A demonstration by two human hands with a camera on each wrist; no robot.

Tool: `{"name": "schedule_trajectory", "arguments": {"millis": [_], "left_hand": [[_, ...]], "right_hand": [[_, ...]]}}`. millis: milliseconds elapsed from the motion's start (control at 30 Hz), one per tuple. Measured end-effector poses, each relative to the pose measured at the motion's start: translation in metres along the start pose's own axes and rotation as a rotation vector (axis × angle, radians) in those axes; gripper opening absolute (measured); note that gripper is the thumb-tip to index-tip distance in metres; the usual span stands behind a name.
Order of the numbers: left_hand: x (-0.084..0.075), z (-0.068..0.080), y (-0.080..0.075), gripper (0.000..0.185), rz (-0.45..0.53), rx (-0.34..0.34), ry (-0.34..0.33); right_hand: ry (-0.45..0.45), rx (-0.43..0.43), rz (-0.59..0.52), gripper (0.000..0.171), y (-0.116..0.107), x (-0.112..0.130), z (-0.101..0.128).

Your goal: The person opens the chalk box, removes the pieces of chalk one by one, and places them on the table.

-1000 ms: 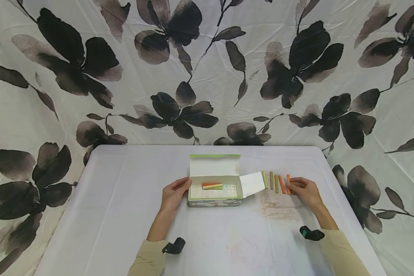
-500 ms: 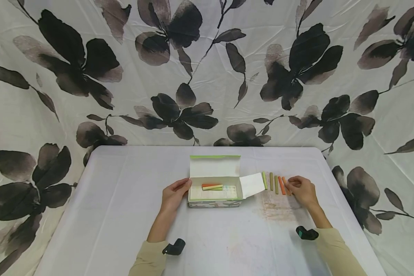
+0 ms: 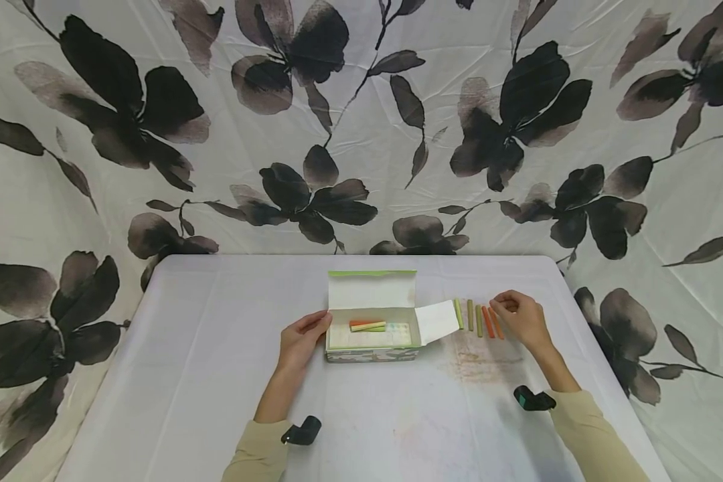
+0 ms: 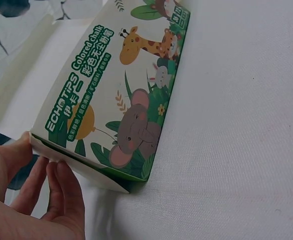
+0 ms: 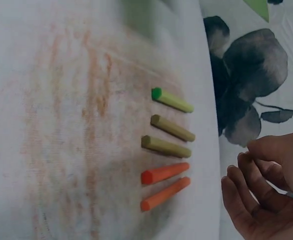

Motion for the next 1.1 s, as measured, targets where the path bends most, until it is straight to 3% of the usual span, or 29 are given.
{"name": "schedule_trajectory", "arguments": {"millis": [533,900,1100], "left_hand": [[0.000,0.000,-0.003,0.040,0.004,0.021,0.006],[-0.001,0.000,-0.004,0.039,-0.010,0.026,-0.001],[0.001,-0.002,-0.004,0.042,0.016,0.037,0.011]], "right_hand": [[-0.103,0.043,-0.104,0.018,0.003,0.050,-0.021],[-0.160,0.125,-0.214,0.017,0.023,0.080,-0.030],[-0.188,0.124,-0.230,0.015,0.032,0.091,-0.034]]}}
Point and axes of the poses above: each hand's wrist, its own z-axis away from the middle knuckle, its own y-axis out of the palm, x = y × z, the point moved 1 cm from there along -z, towards the middle knuckle, and after that the axes turned 10 degrees about -y, right-handed, at the moved point
